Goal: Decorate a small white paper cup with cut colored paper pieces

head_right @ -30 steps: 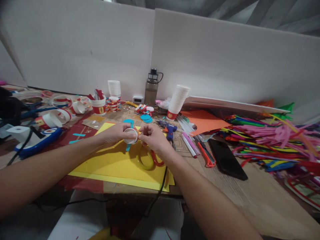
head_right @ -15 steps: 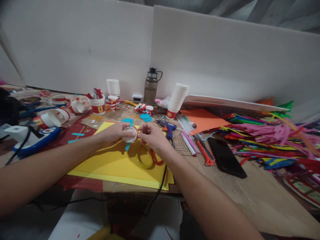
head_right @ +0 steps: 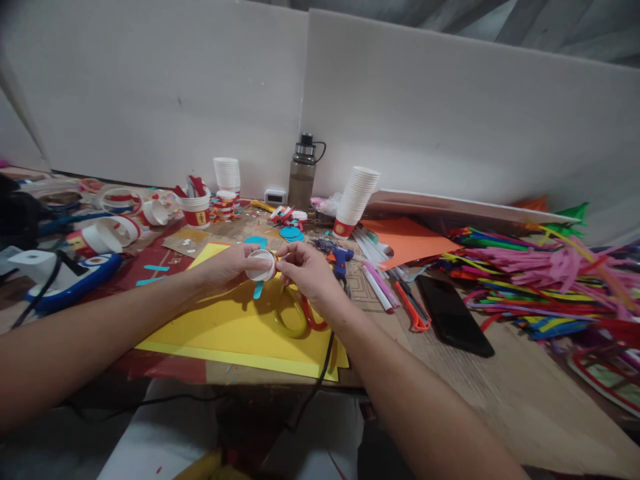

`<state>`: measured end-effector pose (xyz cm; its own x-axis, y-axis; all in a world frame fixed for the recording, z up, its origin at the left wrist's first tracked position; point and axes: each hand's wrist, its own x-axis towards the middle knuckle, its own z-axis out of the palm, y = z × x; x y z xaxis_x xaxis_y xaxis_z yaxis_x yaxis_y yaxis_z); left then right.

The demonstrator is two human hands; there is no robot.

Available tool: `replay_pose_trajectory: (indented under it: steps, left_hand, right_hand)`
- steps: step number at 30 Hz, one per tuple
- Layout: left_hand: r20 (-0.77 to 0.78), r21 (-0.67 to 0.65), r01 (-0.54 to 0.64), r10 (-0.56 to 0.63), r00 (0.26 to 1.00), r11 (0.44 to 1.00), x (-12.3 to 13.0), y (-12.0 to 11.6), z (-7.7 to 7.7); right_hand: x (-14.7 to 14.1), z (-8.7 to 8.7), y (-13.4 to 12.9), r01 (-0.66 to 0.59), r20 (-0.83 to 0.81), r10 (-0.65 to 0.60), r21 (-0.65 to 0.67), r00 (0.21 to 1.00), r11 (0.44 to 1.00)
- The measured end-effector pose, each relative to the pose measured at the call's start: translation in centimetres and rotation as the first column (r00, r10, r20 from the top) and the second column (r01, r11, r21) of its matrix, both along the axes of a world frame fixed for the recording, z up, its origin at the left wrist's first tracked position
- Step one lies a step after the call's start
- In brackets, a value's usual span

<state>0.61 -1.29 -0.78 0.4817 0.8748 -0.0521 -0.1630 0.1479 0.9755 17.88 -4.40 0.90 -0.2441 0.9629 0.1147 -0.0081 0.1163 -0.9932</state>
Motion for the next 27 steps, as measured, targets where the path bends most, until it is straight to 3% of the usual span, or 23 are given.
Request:
replay_pose_trajectory:
  steps: [18,27]
  left_hand:
    - [-0.159,0.264,-0.12,0.166,0.973,0.957,-0.32,-0.32,-0.26]
    - [0.016,0.159,-0.077,0.075,0.997,0.984,-0.09,-0.15,-0.44]
  right_hand:
    - [0.04,-0.2,0.14,0.093,0.086,-0.1,0.082,0.991,0.992]
    - [0.11,-0.78,0.37,0.127,0.103,-0.143,0.145,0.984,0.981]
